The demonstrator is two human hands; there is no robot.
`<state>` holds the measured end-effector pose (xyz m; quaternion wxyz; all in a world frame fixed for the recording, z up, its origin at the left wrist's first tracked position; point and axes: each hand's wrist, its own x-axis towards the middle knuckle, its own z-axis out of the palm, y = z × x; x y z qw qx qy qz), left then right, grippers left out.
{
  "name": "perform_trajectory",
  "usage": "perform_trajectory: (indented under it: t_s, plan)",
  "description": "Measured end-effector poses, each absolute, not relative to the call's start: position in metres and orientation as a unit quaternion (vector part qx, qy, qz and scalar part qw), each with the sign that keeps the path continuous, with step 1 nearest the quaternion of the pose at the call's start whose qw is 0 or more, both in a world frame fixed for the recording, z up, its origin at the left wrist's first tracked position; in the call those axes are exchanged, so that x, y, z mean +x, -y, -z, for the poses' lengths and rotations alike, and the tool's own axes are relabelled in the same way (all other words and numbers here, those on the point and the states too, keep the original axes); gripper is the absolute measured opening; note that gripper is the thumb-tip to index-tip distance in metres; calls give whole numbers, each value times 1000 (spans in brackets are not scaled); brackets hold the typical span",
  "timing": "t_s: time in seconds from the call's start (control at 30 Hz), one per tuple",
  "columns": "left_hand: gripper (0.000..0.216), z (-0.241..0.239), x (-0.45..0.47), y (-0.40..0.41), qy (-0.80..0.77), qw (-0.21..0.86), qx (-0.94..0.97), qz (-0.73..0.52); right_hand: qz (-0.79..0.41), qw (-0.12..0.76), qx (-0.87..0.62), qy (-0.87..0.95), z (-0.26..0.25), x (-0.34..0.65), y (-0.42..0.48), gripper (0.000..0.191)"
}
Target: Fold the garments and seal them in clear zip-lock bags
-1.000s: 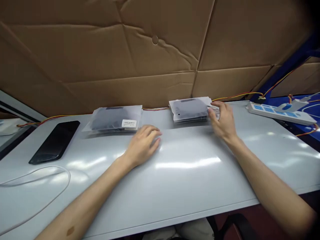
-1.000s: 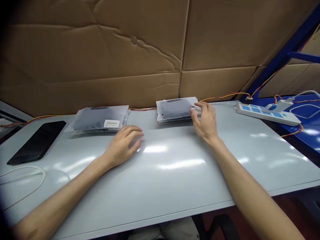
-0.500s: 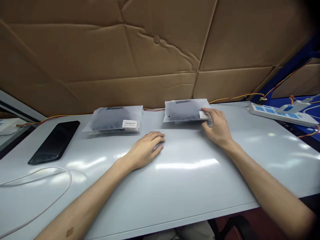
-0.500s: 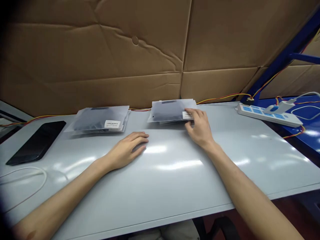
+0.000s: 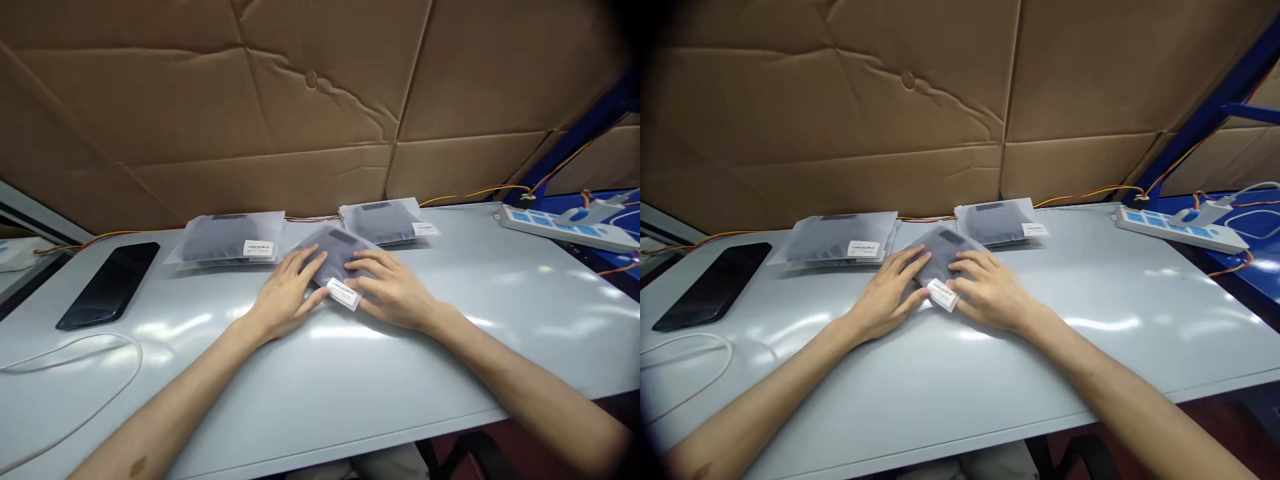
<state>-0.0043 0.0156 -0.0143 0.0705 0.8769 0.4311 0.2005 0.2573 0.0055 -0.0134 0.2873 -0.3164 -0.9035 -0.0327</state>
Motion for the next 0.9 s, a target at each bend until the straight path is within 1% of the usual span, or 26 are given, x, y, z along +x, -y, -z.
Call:
perform_trajectory:
  t_s: [0.1, 0.2, 0.33, 0.4, 0.5, 0.63, 0.83, 0.9]
  plan:
    - [58, 14, -5, -16, -437, 92, 880, -162, -1, 267, -264, 927, 11, 251, 1, 23]
    - [58, 14, -6, -17, -441, 94, 882, -136, -32, 287, -265, 920, 9, 253, 0, 30]
    - [48, 8, -6, -16, -430, 89, 887, -143, -43, 337, -346, 875, 8, 264, -9, 25]
    - [40, 3, -6, -15, -417, 91, 891, -154, -42, 344, -406, 845, 9, 269, -14, 24]
    - [32, -7, -5, -10, -389, 98, 903, -153, -56, 317, -490, 810, 13, 275, -20, 24]
    - [29, -17, -3, -3, -349, 121, 920, -131, -85, 268, -542, 792, 18, 278, -23, 23]
    - [32, -19, 1, 9, -304, 142, 934, -121, -106, 248, -552, 789, 20, 276, -23, 22]
    - [40, -18, 4, 13, -292, 139, 939, -119, -105, 251, -551, 789, 21, 276, -24, 22]
